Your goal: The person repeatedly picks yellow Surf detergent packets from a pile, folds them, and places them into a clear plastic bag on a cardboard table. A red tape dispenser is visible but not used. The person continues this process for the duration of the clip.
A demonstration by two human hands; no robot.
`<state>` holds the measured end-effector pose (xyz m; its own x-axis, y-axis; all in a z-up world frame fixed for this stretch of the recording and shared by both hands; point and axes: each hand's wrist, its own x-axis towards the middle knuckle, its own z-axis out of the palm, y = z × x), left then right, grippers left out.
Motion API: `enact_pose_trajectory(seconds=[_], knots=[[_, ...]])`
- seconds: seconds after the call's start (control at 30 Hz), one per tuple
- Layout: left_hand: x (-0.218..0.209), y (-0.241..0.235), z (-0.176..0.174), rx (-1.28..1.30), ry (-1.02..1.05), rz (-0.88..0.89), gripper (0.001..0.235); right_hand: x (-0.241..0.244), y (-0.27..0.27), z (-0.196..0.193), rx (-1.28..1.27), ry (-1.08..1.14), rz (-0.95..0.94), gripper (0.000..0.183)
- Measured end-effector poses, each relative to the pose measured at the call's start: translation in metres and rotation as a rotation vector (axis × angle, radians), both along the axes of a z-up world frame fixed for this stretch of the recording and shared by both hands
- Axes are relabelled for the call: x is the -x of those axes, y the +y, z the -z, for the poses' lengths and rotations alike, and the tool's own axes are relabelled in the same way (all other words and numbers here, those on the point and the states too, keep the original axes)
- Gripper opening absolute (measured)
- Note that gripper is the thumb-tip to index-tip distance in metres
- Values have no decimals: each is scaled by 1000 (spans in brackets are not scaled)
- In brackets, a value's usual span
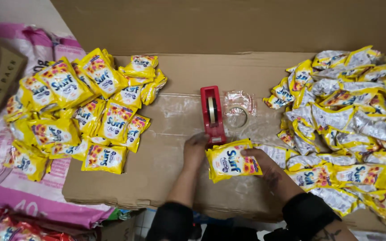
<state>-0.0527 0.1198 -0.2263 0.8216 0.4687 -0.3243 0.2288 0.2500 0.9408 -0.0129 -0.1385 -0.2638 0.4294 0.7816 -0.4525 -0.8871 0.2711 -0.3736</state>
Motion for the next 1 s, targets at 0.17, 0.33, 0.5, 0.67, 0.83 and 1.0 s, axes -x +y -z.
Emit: enact_pose_trajectory(seconds=[0.17, 0.33, 0.5, 0.67, 0.83, 1.0], knots=[[-30, 2, 27, -51, 62, 220, 20, 12, 7, -8, 107, -61, -12, 57], [-43, -1, 30, 32, 123, 214, 19, 22, 17, -6, 156, -75, 3, 56], [-33, -3, -33, -424, 404, 229, 28, 29, 31, -5, 139, -69, 91, 48], [12, -8, -68, -370, 495, 247, 31, 33, 47, -14, 130, -76, 120, 48], [46, -19, -84, -399, 375, 199, 35, 35, 60, -23, 172, -108, 128, 49], [63, -28, -115, -417, 623, 107, 41, 35, 66, -25, 159, -98, 201, 44]])
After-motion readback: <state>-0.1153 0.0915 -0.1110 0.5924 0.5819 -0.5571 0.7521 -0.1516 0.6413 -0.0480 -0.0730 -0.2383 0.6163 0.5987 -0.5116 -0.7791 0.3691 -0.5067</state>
